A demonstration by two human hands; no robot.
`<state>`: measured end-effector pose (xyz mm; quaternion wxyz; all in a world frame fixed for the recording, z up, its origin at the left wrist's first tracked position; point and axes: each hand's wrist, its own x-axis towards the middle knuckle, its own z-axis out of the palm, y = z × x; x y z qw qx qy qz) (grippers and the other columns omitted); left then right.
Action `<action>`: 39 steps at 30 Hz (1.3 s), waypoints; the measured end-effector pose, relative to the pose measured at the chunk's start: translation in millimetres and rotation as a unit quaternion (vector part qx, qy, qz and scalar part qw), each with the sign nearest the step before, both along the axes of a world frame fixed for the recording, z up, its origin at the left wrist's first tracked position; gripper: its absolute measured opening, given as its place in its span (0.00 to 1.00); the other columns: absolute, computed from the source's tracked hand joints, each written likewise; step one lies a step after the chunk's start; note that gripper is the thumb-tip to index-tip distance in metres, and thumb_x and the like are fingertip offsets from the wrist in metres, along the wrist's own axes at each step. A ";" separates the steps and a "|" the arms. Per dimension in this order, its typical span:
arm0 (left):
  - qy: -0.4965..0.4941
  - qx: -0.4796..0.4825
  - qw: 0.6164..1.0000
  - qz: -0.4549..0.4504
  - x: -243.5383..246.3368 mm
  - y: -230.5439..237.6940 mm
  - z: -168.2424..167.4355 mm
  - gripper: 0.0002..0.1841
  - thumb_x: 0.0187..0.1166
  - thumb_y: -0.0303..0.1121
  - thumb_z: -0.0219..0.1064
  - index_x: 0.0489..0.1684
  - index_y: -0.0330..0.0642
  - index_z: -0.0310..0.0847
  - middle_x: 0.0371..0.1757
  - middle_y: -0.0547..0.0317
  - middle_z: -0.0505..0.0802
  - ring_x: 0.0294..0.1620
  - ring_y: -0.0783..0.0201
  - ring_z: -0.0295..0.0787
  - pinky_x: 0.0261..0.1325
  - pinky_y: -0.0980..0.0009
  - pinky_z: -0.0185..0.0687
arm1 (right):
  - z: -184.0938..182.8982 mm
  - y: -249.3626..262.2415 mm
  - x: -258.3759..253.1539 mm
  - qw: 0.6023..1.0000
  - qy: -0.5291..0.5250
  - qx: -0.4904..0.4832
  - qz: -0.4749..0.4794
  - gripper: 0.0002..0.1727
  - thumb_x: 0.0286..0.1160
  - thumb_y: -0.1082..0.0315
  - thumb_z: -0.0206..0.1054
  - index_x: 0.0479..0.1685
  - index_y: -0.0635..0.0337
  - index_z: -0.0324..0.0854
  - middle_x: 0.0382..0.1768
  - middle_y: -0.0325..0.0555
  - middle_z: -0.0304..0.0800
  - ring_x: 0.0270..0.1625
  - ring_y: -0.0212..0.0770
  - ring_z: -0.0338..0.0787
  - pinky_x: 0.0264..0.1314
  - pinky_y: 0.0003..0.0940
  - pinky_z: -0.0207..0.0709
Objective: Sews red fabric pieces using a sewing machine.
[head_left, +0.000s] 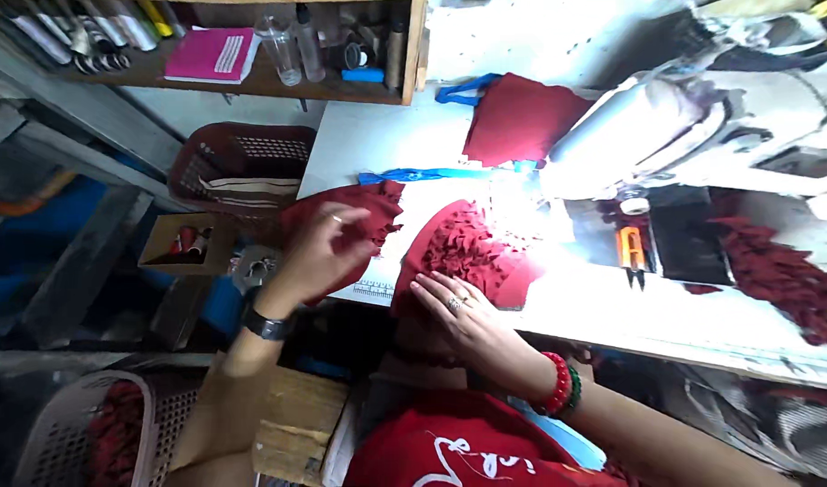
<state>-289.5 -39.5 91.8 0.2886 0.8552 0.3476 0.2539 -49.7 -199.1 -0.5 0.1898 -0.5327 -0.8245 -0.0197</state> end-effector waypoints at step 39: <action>0.218 0.071 0.958 0.173 8.1 14.1 -35.6 0.38 0.88 0.64 0.48 0.95 0.55 0.56 0.96 0.44 0.54 0.96 0.35 0.41 0.85 0.21 0.36 | 18.9 197.4 69.9 0.980 0.063 -0.023 -0.186 0.12 0.78 0.69 0.66 0.54 0.64 0.88 0.48 0.67 0.89 0.53 0.71 0.89 0.53 0.74 0.77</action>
